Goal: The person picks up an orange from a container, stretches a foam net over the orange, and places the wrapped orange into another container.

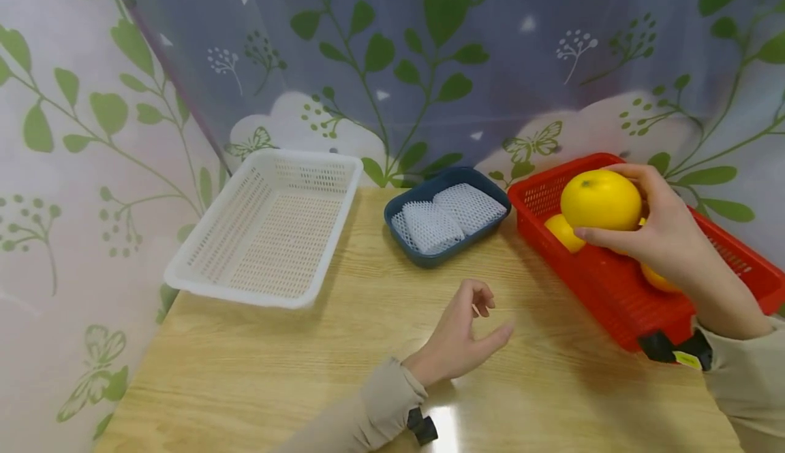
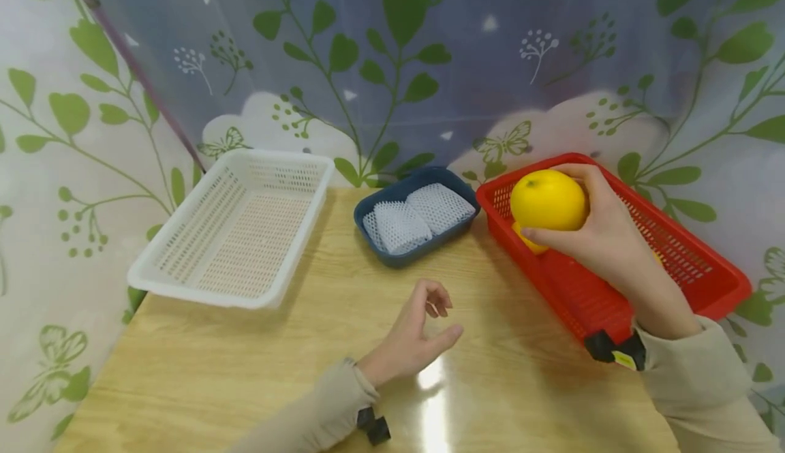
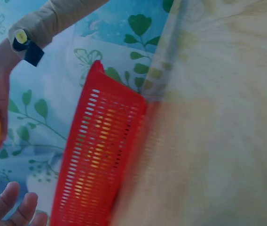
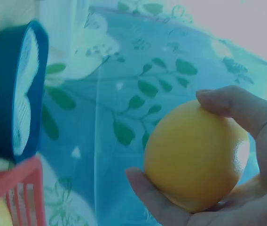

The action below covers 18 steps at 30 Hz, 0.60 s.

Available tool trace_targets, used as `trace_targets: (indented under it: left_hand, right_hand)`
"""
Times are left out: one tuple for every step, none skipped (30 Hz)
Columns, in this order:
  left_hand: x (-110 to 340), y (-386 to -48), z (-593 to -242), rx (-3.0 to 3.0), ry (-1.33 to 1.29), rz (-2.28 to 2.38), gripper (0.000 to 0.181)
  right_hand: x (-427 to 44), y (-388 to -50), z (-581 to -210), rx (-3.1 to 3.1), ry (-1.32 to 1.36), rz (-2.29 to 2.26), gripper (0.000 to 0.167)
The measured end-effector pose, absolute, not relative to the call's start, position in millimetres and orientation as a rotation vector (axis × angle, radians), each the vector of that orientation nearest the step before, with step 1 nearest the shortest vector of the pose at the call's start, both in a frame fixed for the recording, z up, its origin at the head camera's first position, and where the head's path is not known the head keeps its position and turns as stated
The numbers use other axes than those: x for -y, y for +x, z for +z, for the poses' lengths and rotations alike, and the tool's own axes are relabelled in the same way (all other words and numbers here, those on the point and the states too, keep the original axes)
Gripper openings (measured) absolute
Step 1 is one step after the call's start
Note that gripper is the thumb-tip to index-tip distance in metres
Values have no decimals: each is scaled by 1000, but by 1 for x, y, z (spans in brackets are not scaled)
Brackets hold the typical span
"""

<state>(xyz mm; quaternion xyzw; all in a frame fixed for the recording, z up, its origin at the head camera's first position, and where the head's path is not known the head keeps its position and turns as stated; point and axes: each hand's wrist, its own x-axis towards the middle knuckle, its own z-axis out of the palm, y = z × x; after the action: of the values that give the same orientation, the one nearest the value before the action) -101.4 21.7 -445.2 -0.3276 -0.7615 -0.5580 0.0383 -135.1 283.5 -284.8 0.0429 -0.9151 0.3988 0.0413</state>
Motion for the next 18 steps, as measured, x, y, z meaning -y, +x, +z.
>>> trace_targets:
  left_hand:
    - [-19, -100, -449, 2343, -1013, -1730, 39]
    - [-16, -98, -454, 2352, -1023, -1744, 40]
    - [-13, -97, -458, 2360, -1037, -1756, 41]
    - [-10, -95, -462, 2368, -1050, -1772, 42]
    - [-7, -93, -466, 2376, -1063, -1788, 43]
    - [-5, -92, -471, 2386, -1074, -1801, 45]
    - [-2, -91, -475, 2394, -1078, -1819, 46]
    - [0, -89, -479, 2403, -1079, -1835, 47]
    - [3, -88, -483, 2407, -1078, -1852, 49]
    - [5, -88, -487, 2411, -1074, -1866, 50]
    - [6, -87, -491, 2411, -1071, -1886, 51]
    - [7, -87, -495, 2408, -1068, -1902, 52]
    - [8, -88, -497, 2404, -1062, -1920, 53]
    - [9, -88, -500, 2402, -1060, -1933, 54]
    - [9, -89, -503, 2396, -1055, -1949, 54]
    - [10, -90, -506, 2396, -1049, -1956, 55]
    - [11, -91, -509, 2398, -1044, -1962, 55]
    - [12, -92, -512, 2400, -1040, -1962, 56]
  right_hand:
    - [-280, -133, -285, 2780, 142, 1251, 80]
    - [-276, -132, -285, 2756, 156, 1284, 79]
    - [-272, -130, -285, 2734, 168, 1313, 78]
    - [-269, -128, -285, 2714, 178, 1338, 77]
    - [-265, -126, -285, 2694, 191, 1366, 77]
    - [-261, -124, -285, 2680, 203, 1386, 76]
    - [-256, -122, -285, 2658, 219, 1419, 76]
    - [-252, -120, -285, 2641, 232, 1449, 76]
    - [-248, -119, -286, 2627, 247, 1468, 77]
    - [-243, -117, -286, 2610, 264, 1484, 77]
    - [-240, -115, -287, 2590, 285, 1508, 78]
    - [-236, -113, -287, 2570, 308, 1524, 79]
    - [-232, -111, -287, 2548, 338, 1540, 80]
    - [-229, -109, -287, 2532, 367, 1549, 81]
    - [-226, -108, -287, 2506, 400, 1566, 82]
    - [-223, -106, -288, 2480, 434, 1587, 83]
    - [-220, -104, -288, 2450, 471, 1623, 84]
    - [-217, -103, -289, 2416, 505, 1666, 84]
